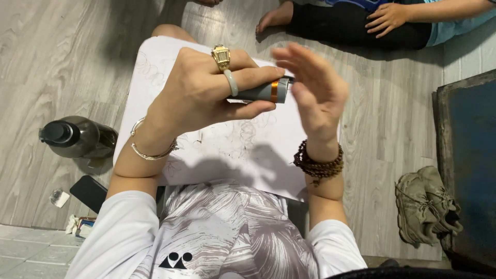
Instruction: Winding thin copper wire around a plastic cylinder to create an electronic component
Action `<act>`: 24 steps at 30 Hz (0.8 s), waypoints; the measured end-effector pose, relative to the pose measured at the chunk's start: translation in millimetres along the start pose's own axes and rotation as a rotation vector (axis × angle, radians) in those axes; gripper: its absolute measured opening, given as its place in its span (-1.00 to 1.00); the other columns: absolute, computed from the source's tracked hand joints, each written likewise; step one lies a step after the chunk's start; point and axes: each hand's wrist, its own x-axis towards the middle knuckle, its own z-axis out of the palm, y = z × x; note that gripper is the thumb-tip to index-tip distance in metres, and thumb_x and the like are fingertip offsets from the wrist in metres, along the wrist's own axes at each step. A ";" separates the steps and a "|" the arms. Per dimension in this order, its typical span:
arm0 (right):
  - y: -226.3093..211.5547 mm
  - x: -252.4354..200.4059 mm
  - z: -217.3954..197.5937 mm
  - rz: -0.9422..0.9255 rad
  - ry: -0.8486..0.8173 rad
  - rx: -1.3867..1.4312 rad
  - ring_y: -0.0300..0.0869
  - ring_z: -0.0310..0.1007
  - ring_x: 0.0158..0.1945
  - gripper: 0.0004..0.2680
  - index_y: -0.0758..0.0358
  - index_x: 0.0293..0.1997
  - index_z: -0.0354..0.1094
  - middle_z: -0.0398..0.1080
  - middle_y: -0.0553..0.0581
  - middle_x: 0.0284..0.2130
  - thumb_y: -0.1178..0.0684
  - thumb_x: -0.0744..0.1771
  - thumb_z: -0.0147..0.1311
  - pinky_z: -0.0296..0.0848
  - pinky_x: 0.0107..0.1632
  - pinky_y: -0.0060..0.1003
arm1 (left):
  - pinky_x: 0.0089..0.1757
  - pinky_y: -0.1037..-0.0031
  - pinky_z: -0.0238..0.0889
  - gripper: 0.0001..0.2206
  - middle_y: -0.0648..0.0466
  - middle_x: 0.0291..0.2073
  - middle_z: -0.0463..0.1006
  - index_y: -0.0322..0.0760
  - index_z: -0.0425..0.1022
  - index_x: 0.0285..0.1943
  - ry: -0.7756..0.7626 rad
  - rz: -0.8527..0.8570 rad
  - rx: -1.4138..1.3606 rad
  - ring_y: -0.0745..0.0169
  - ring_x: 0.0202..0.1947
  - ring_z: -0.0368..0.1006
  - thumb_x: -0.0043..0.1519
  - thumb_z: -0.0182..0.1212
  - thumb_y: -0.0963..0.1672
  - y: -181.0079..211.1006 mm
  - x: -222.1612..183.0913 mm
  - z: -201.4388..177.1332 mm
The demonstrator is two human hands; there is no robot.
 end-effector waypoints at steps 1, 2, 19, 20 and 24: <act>-3.6 0.5 5.2 0.063 -0.043 0.047 0.04 0.42 0.26 -0.71 0.39 0.32 0.13 0.36 0.35 0.15 0.05 0.46 -0.08 0.50 0.36 -0.13 | -0.30 0.38 0.34 -0.70 -0.01 -0.18 0.58 -0.29 0.55 0.18 0.012 -0.005 -0.009 0.14 -0.30 0.53 0.38 0.38 -0.05 0.3 -0.7 2.1; -6.7 2.0 10.7 0.120 -0.085 0.092 0.08 0.42 0.27 -0.67 0.39 0.32 0.13 0.36 0.39 0.16 -0.02 0.46 -0.08 0.51 0.35 -0.07 | -0.31 0.38 0.33 -0.70 -0.01 -0.17 0.58 -0.28 0.54 0.19 0.024 -0.004 -0.015 0.15 -0.31 0.52 0.38 0.39 -0.06 -0.5 -0.6 3.7; 27.5 -7.4 10.4 -0.037 0.044 0.041 -0.20 0.24 -0.34 -0.81 0.26 -0.16 0.36 0.32 0.08 -0.39 -0.07 0.40 0.04 0.24 -0.23 -0.35 | -0.39 0.49 0.16 -0.64 0.15 -0.36 0.50 -0.19 0.56 0.21 0.026 -0.015 -0.007 0.31 -0.46 0.35 0.32 0.48 -0.02 3.9 -4.3 13.2; 30.0 -5.6 9.7 -0.035 0.045 0.093 -0.21 0.24 -0.34 -0.82 0.25 -0.19 0.36 0.34 0.07 -0.39 -0.07 0.39 0.06 0.25 -0.23 -0.35 | -0.41 0.50 0.17 -0.63 0.15 -0.36 0.53 -0.19 0.58 0.18 0.039 0.007 0.029 0.32 -0.47 0.37 0.30 0.51 -0.01 2.3 -4.6 14.1; 34.0 -4.6 6.9 0.001 0.017 0.133 -0.20 0.21 -0.39 -0.80 0.25 -0.25 0.34 0.31 0.07 -0.45 -0.09 0.38 0.07 0.23 -0.24 -0.32 | -0.42 0.50 0.21 -0.67 0.18 -0.37 0.51 -0.17 0.58 0.14 0.013 0.014 0.020 0.35 -0.44 0.41 0.29 0.51 -0.03 6.6 -1.1 11.6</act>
